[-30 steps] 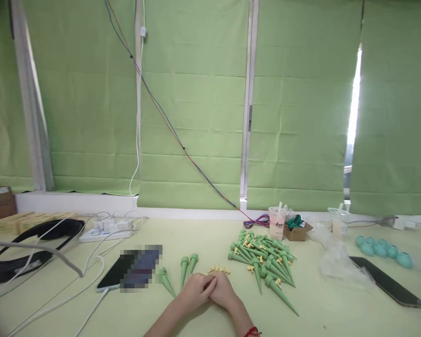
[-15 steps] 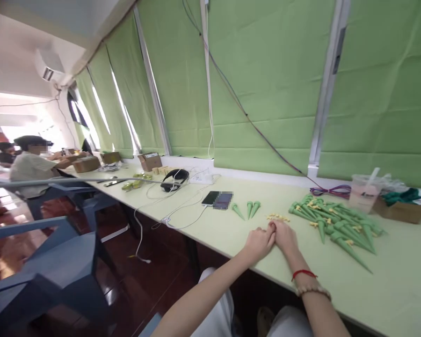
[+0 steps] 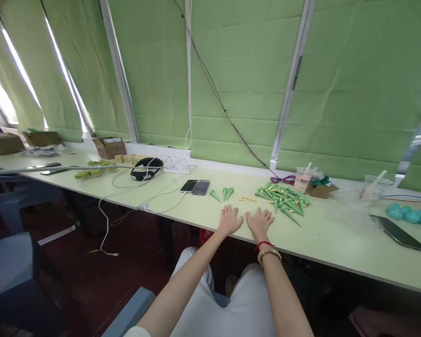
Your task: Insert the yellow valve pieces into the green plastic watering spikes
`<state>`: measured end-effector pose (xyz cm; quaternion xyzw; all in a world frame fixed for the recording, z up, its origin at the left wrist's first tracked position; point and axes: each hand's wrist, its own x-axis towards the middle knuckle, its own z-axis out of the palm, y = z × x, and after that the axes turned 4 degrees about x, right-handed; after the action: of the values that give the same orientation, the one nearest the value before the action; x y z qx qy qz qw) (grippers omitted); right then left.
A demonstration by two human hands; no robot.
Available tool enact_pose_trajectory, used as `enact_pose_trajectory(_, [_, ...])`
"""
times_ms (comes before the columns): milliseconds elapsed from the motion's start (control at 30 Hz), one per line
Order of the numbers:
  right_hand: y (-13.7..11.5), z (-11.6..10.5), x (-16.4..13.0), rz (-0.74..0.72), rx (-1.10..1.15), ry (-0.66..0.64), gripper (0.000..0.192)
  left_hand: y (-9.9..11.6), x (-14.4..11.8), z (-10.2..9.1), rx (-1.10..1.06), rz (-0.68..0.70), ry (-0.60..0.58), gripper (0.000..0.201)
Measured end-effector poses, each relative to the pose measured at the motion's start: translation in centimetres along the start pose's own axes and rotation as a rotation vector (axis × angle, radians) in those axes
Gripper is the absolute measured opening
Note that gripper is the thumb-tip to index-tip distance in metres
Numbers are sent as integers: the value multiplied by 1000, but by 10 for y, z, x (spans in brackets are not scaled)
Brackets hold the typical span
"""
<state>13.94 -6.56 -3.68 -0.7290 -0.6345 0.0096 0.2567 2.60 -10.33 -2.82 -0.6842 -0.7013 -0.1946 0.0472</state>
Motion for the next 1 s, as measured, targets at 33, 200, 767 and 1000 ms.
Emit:
enact_pose_trajectory(33, [0,1,1,4,-7,-7,56,0,1,2,2,-4,0,50])
enact_pose_trajectory(200, [3,4,5,12,-6,-42,56,1,4,7,36,-10,0,48])
enact_pose_trajectory(767, [2,2,10,-28,19,26,46,2,13,6,71,-5,12,42])
enact_pose_trajectory(1000, [40,-26,35,-135,11,54,28,2,20,3,65,6,17,40])
